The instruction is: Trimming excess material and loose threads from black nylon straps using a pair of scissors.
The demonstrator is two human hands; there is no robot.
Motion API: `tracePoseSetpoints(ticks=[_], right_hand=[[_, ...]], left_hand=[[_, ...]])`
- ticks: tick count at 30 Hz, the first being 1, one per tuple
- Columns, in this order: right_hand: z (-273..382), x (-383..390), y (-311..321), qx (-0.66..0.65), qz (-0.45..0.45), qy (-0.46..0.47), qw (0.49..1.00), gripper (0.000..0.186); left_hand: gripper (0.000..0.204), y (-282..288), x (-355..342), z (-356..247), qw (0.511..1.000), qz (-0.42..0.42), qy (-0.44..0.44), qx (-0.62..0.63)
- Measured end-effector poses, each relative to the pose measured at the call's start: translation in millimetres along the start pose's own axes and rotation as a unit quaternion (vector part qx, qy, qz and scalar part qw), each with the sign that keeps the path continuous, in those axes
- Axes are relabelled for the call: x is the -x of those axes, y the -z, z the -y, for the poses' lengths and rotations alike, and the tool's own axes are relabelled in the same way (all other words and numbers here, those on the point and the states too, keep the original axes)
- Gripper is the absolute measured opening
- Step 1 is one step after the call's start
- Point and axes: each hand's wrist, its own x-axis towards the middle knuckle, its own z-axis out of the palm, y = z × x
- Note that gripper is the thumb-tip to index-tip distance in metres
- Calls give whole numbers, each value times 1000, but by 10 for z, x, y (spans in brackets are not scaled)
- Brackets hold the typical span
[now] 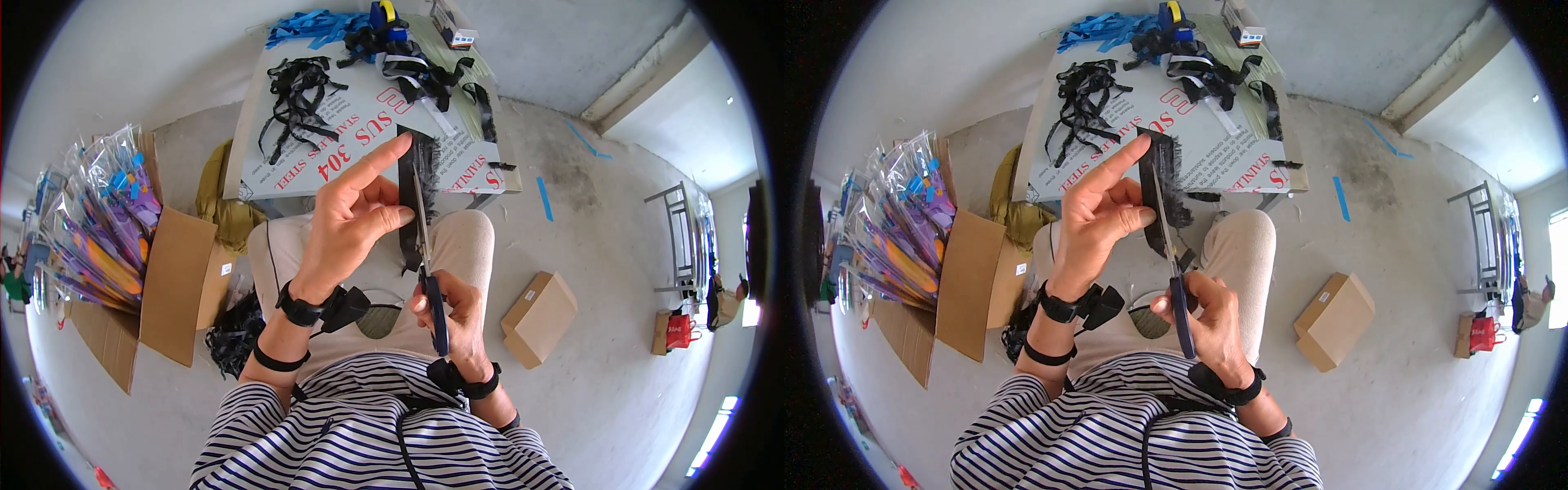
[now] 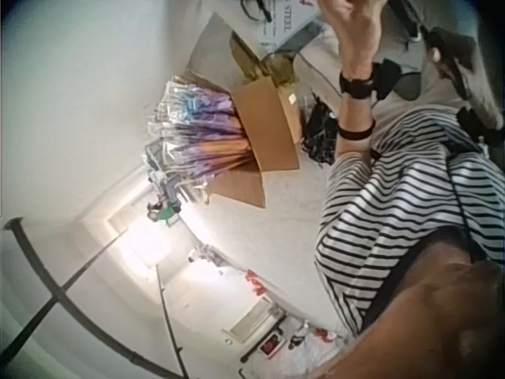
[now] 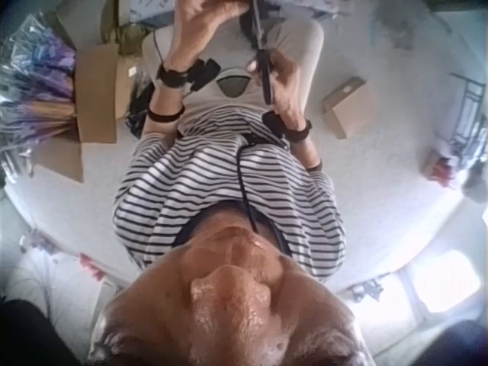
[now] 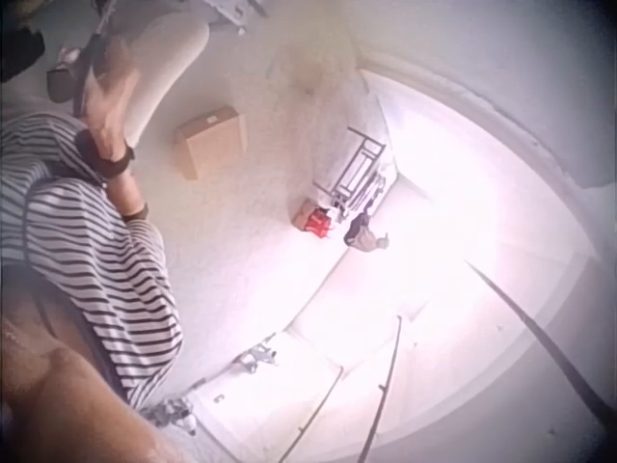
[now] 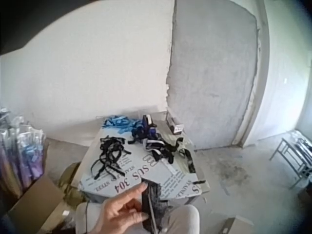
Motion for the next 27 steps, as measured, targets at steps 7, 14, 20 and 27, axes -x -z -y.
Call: tracePoseSetpoints(ticks=[7,14,20,27], right_hand=[[42,-67,-16,-33,22,9,999,44],[44,-17,-30,-50,4,-35,998,46],[52,-21,-44,-73,5,-55,996,46],[-6,-121,-51,-43,-7,33,999,46]], left_hand=[[76,-76,85,35,999,-11,13,39],[78,-57,88,2,998,-6,17,59],[79,-77,111,-9,994,-10,17,109],[83,-85,164,-77,990,21,41,131]])
